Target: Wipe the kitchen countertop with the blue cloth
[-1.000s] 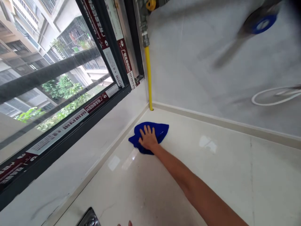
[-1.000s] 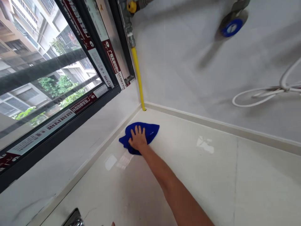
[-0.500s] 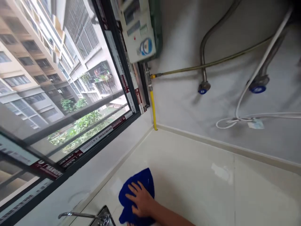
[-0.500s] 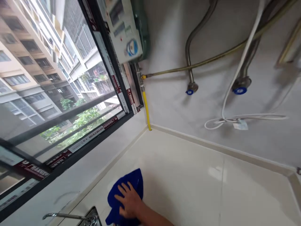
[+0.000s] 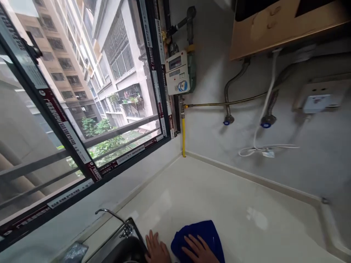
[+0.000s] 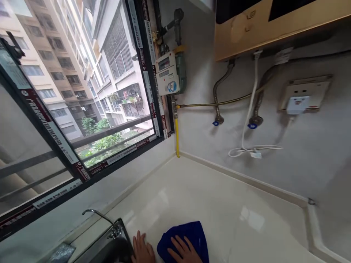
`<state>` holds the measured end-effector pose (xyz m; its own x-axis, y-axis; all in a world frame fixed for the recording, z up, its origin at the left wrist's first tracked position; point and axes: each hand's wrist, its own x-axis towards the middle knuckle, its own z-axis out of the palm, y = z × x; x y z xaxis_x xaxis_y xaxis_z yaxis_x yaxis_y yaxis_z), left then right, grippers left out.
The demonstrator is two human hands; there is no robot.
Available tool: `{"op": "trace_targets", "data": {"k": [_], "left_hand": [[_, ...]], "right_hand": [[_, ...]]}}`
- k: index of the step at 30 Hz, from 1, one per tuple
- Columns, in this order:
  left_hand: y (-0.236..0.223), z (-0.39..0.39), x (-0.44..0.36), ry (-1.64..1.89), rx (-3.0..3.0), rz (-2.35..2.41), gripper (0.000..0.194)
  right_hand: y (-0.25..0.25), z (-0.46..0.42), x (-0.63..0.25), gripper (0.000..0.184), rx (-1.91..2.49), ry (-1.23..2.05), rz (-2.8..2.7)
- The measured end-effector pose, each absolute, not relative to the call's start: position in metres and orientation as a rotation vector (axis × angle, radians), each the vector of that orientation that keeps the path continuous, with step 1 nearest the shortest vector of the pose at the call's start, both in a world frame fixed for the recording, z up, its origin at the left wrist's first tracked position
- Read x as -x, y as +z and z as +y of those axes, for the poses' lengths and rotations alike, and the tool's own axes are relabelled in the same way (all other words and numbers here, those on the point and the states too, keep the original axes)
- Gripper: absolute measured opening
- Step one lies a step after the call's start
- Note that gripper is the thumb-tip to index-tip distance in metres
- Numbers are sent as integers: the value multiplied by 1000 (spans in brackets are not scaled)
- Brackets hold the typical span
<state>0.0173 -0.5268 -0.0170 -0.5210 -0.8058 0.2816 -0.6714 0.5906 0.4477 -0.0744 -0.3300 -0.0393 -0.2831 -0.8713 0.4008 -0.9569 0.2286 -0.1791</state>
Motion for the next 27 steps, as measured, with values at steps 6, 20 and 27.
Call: {"op": "trace_targets", "data": {"k": [6, 20, 27], "left_hand": [[11, -521, -19, -506, -1142, -2371, 56], [13, -552, -14, 197, -737, -2681, 46], [16, -574, 8, 23, -890, -2615, 49]], "right_hand": [[-24, -242, 29, 72, -1507, 568, -2602], [-61, -67, 24, 53, -444, 328, -2838], [-63, -78, 86, 63, 119, 154, -2791]]}}
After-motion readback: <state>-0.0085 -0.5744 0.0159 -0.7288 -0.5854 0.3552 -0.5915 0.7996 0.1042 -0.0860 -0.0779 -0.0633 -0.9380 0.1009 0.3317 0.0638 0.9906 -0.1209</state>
